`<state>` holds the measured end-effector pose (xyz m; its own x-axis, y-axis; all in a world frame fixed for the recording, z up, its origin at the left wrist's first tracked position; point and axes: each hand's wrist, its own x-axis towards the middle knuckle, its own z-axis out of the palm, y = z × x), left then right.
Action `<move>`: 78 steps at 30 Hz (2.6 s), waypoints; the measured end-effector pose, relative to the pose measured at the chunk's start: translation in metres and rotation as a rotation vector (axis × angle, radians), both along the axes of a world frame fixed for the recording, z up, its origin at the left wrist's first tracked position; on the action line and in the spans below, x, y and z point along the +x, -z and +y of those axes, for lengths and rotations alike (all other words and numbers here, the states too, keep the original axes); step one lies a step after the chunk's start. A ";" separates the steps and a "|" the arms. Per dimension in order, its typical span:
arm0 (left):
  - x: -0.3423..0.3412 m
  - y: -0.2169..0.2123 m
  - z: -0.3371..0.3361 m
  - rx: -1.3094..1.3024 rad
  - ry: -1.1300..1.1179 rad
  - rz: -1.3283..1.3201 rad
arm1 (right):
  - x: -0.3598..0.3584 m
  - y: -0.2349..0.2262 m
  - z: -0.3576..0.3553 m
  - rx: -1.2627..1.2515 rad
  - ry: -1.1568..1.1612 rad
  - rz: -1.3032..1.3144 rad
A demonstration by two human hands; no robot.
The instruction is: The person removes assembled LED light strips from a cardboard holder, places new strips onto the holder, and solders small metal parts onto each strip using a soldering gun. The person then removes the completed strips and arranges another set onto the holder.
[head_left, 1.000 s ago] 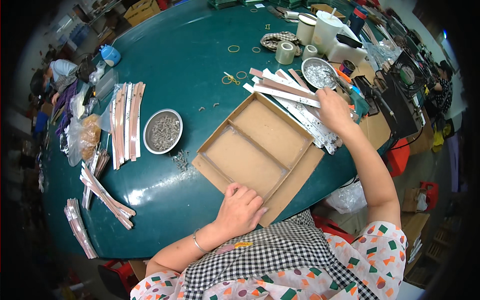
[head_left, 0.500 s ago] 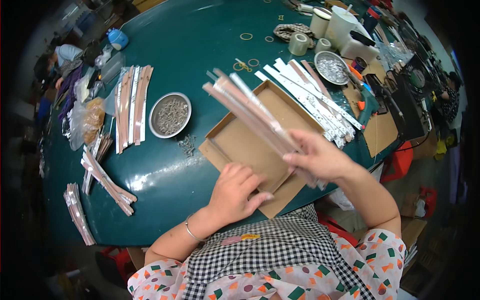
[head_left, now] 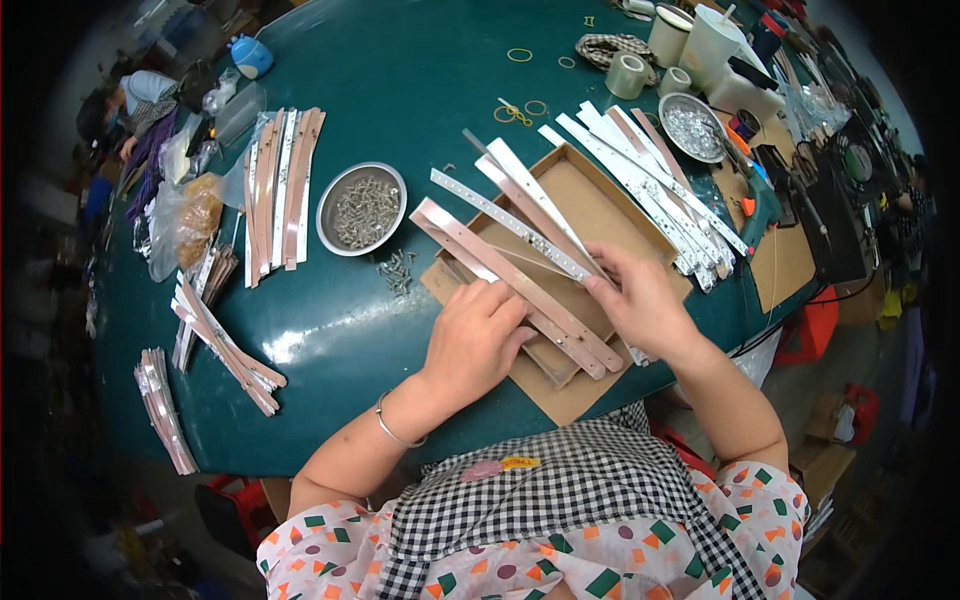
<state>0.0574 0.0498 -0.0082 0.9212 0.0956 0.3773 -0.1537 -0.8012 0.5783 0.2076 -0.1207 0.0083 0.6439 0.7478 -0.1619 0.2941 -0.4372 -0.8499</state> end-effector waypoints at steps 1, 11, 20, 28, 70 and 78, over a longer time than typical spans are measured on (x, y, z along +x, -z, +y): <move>0.003 0.001 0.002 0.044 -0.001 -0.012 | 0.003 0.001 0.000 0.150 0.031 0.147; 0.026 -0.011 0.013 0.187 0.127 0.103 | 0.017 -0.010 -0.008 -0.008 0.149 0.102; 0.046 -0.019 0.020 0.121 0.184 0.179 | 0.019 -0.008 -0.013 -0.120 -0.005 -0.211; 0.073 -0.019 0.011 0.299 0.297 0.091 | 0.054 0.008 -0.020 0.002 0.175 -0.610; 0.116 -0.066 0.047 0.303 0.516 0.296 | -0.014 0.029 -0.059 0.242 0.456 -0.679; 0.124 -0.054 0.044 0.292 0.539 0.347 | 0.003 0.036 -0.069 0.254 0.318 -0.720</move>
<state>0.1815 0.0942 0.0460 0.8834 -0.4686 -0.0059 -0.4189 -0.7952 0.4384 0.2105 -0.1898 -0.0272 0.7127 0.4708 0.5200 0.6987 -0.4116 -0.5851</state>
